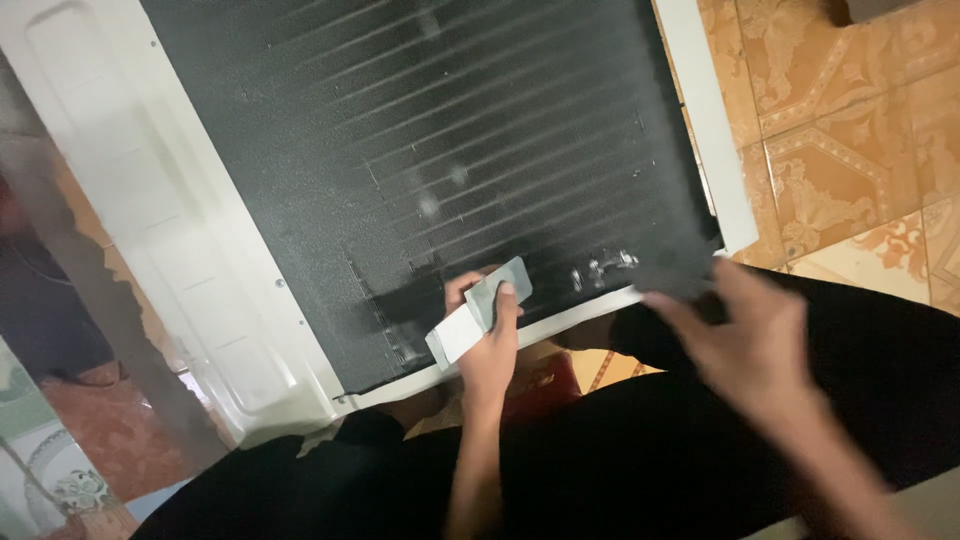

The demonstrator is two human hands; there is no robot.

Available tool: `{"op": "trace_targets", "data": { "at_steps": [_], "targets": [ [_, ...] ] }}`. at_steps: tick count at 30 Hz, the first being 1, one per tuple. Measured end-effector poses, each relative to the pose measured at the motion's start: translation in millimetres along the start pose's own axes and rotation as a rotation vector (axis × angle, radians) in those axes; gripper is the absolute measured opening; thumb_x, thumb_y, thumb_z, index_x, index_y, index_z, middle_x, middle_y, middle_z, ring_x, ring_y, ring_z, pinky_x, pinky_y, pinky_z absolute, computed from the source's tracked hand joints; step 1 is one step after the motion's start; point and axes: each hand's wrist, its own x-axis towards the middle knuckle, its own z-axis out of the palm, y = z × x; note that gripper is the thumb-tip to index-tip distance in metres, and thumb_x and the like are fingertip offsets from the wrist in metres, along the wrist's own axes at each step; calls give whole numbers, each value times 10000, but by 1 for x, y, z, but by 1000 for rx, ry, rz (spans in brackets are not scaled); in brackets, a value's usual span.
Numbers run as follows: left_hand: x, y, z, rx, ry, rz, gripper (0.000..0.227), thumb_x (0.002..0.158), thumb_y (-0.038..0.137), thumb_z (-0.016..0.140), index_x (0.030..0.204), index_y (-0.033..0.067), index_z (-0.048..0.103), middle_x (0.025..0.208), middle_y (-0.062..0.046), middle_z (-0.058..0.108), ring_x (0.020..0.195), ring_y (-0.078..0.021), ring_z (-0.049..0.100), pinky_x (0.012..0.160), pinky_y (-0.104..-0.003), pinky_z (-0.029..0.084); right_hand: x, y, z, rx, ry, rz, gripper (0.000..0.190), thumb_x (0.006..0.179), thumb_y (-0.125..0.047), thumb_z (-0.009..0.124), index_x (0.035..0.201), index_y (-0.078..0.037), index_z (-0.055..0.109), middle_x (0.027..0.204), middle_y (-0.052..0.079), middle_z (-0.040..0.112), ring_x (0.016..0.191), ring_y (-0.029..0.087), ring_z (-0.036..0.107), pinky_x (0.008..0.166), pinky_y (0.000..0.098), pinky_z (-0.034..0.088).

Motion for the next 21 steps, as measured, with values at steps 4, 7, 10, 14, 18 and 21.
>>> {"op": "trace_targets", "data": {
  "at_steps": [4,7,10,14,18,21],
  "targets": [
    [-1,13,-3,88,-71,57,500,904,28,639,1350,51,414,1167,-156,641,903,-225,696,664,-298,652,50,19,-45,-253,-207,-190,287,800,-136,837,1000,26,711,816,115,702,497,195,575,439,315,455],
    [-2,16,-4,196,-103,158,394,925,79,645,1298,58,519,1096,-142,691,750,-195,722,609,-291,658,100,52,-23,-163,-635,-325,246,817,-291,743,1008,-143,697,824,33,779,584,152,743,500,293,617],
    [-7,19,-3,305,-75,192,194,978,158,641,1154,77,653,1000,-148,702,853,-332,738,655,-404,586,129,65,22,131,-717,-395,354,792,-234,818,1111,-95,753,863,149,799,685,371,767,645,449,600],
    [-16,13,-7,425,27,251,166,993,150,620,1139,84,662,973,-127,685,860,-315,716,704,-423,567,138,63,60,297,-832,-430,416,814,-145,812,1212,-96,702,743,97,744,373,167,569,357,319,431],
    [-15,-6,-4,405,148,411,150,994,144,613,1134,95,633,1037,-115,691,934,-308,721,757,-441,595,144,74,74,378,-946,-480,371,855,-112,770,1214,-50,695,626,115,665,379,181,471,363,348,393],
    [-16,-15,1,439,202,451,150,981,202,635,1099,112,659,1006,-84,701,904,-261,733,763,-414,610,140,73,73,401,-1005,-461,377,908,-36,675,1283,-76,663,632,158,678,433,160,529,419,320,437]
  ]
}}
